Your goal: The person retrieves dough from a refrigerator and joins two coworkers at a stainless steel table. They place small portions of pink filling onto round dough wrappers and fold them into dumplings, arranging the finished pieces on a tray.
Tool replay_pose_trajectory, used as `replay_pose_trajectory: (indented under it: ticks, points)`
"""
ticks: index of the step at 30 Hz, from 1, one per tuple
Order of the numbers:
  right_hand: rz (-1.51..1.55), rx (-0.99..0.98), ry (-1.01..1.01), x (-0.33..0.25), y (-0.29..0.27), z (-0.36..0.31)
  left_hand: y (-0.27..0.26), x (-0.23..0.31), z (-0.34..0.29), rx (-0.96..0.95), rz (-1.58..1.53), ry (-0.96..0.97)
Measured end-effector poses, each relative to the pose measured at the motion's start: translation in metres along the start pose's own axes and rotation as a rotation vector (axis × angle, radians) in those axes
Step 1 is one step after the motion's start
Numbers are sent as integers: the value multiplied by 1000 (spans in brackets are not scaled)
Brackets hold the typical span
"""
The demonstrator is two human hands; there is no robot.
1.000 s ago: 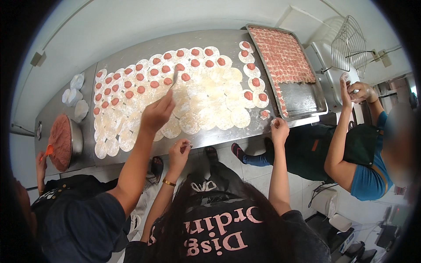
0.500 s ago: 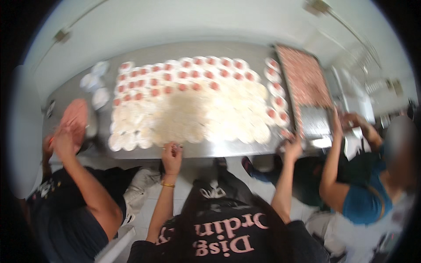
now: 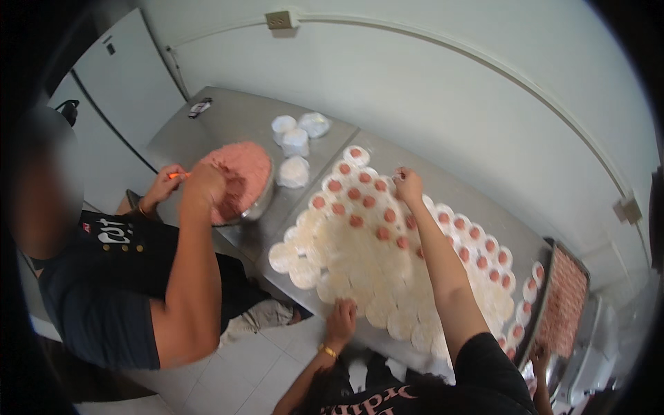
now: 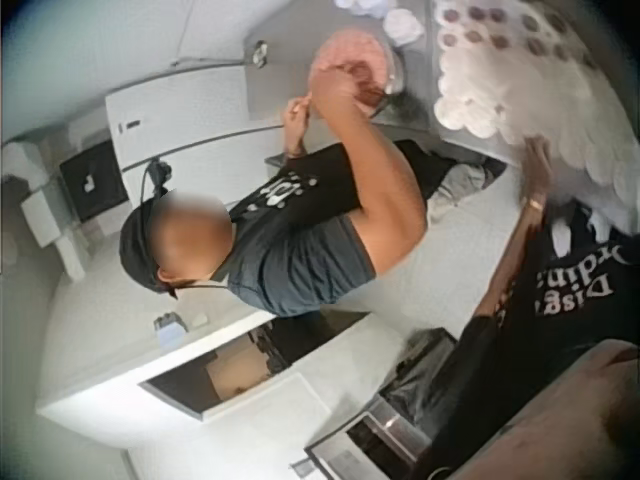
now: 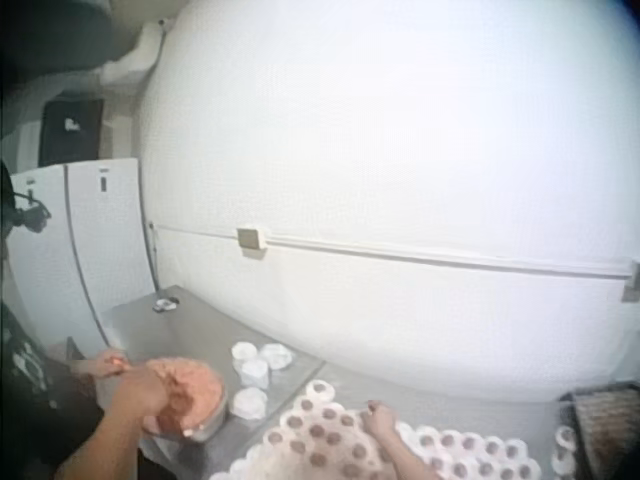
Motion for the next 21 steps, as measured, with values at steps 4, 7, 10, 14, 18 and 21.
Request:
replay_pose_trajectory:
  ticks: [4,7,10,14,18,21]
  points:
    - [-154,-132,107,0,97,65,-6,10,3,26,93,63]
    - [-247,-14,111,6,136,77,-5,7,3,-52,32,-33]
    - [-100,15,163,22,160,86,-6,7,1,-83,33,-52]
    - [690,-39,551,63,170,100,-1,4,0,-174,-43,-103]
    - [1409,-61,662,69,130,82,-4,8,2,-75,102,3]
    - [1579,-21,616,57,65,44,-4,7,2,-51,94,6]
Point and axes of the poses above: each hand's wrist, its own z-axis towards the middle knuckle, its own y-axis out of the palm, x = y × z, the point moved 7 cm from there along z, towards the middle knuckle, and after that the axes turned 2 degrees about -z, right-handed, at the moved point
